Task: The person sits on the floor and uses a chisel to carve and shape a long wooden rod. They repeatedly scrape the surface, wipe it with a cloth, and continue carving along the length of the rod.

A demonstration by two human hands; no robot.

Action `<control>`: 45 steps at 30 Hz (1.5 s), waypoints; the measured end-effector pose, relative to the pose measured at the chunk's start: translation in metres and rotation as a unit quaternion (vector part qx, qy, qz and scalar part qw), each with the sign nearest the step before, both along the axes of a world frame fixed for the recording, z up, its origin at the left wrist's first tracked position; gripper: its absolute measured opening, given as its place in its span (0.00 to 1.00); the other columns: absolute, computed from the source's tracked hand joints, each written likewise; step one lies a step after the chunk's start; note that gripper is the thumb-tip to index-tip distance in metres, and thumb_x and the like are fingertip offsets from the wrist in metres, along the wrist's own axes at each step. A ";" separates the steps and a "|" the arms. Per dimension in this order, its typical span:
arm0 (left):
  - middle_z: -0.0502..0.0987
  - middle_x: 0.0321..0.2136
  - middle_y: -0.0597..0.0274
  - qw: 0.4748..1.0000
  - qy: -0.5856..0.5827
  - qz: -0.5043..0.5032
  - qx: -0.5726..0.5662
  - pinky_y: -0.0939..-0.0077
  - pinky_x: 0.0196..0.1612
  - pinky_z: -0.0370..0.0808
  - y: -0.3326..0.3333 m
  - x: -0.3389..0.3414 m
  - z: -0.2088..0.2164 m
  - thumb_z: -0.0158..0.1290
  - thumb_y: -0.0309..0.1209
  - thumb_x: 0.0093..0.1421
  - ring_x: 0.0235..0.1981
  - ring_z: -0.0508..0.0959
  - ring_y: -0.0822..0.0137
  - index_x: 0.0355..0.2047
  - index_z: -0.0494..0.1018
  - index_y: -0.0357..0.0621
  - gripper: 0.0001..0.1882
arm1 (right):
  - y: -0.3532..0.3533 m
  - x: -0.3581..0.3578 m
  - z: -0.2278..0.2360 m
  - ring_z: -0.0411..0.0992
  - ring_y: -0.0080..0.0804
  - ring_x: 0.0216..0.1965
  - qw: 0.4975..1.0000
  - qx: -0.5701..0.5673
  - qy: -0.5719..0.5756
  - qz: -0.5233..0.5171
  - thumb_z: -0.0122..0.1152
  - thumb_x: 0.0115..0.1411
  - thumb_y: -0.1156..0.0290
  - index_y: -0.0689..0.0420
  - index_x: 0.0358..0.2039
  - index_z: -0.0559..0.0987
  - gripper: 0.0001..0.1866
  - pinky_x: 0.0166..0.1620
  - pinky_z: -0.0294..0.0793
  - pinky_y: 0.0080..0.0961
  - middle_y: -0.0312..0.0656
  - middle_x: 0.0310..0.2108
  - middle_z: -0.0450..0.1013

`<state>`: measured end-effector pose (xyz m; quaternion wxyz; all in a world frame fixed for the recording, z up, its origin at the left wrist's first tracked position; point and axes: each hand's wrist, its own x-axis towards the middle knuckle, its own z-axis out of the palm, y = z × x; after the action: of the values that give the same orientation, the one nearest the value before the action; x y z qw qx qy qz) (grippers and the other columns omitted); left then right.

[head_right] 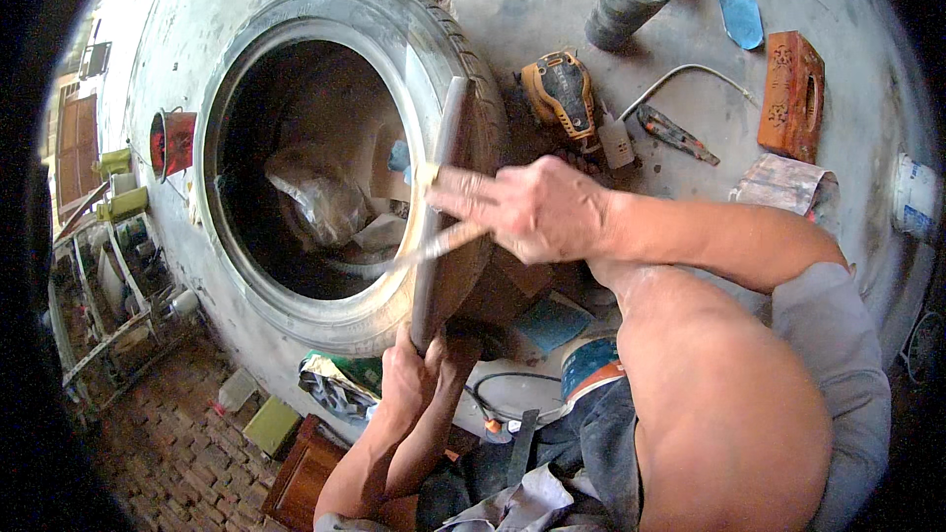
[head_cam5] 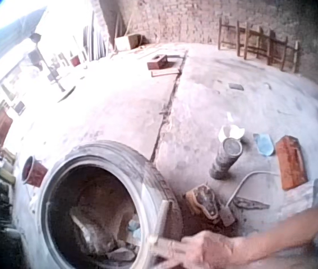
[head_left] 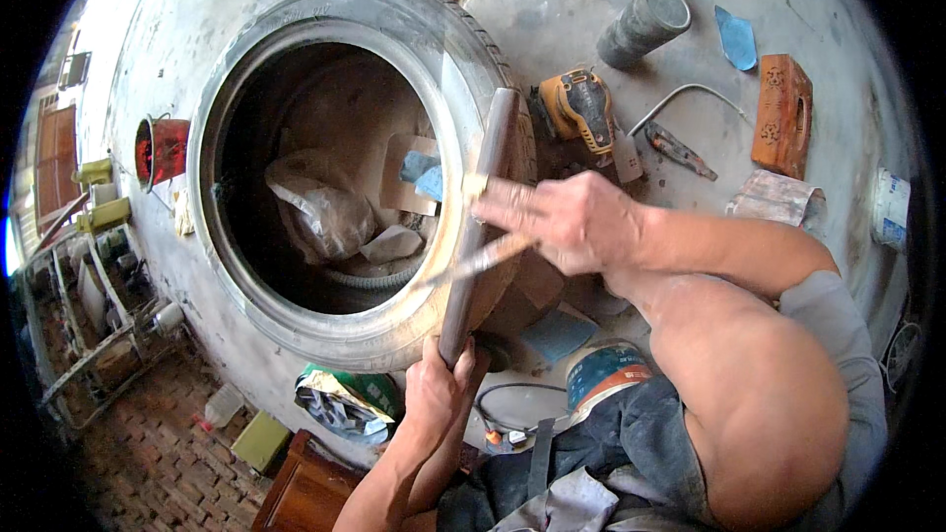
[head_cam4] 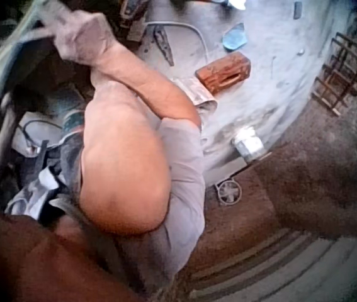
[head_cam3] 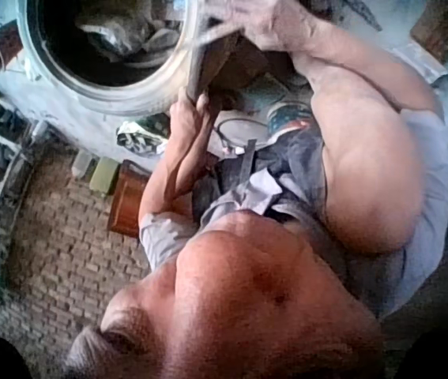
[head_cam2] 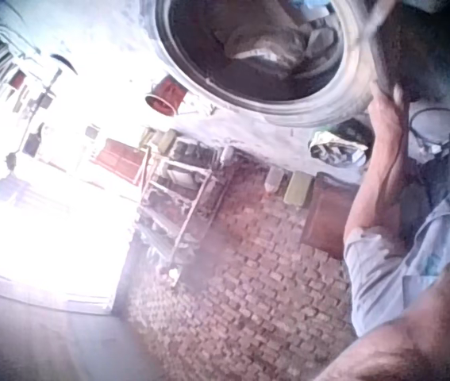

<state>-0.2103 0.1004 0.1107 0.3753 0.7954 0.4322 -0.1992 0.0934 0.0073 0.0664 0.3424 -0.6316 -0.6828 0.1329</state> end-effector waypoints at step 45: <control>0.73 0.21 0.61 0.992 -0.070 0.077 -0.071 0.70 0.28 0.68 -0.013 0.021 0.026 0.54 0.38 0.66 0.24 0.69 0.70 0.37 0.74 0.31 0.17 | -0.251 -0.019 -0.134 0.72 0.55 0.50 0.756 -0.329 0.098 -0.558 0.65 0.57 0.72 0.55 0.49 0.75 0.18 0.52 0.72 0.46 0.54 0.45 0.71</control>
<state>-0.1894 0.0877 0.1370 0.4747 0.7429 0.4494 -0.1439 0.0746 -0.2439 -0.0678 0.1920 -0.9577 -0.0867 0.1961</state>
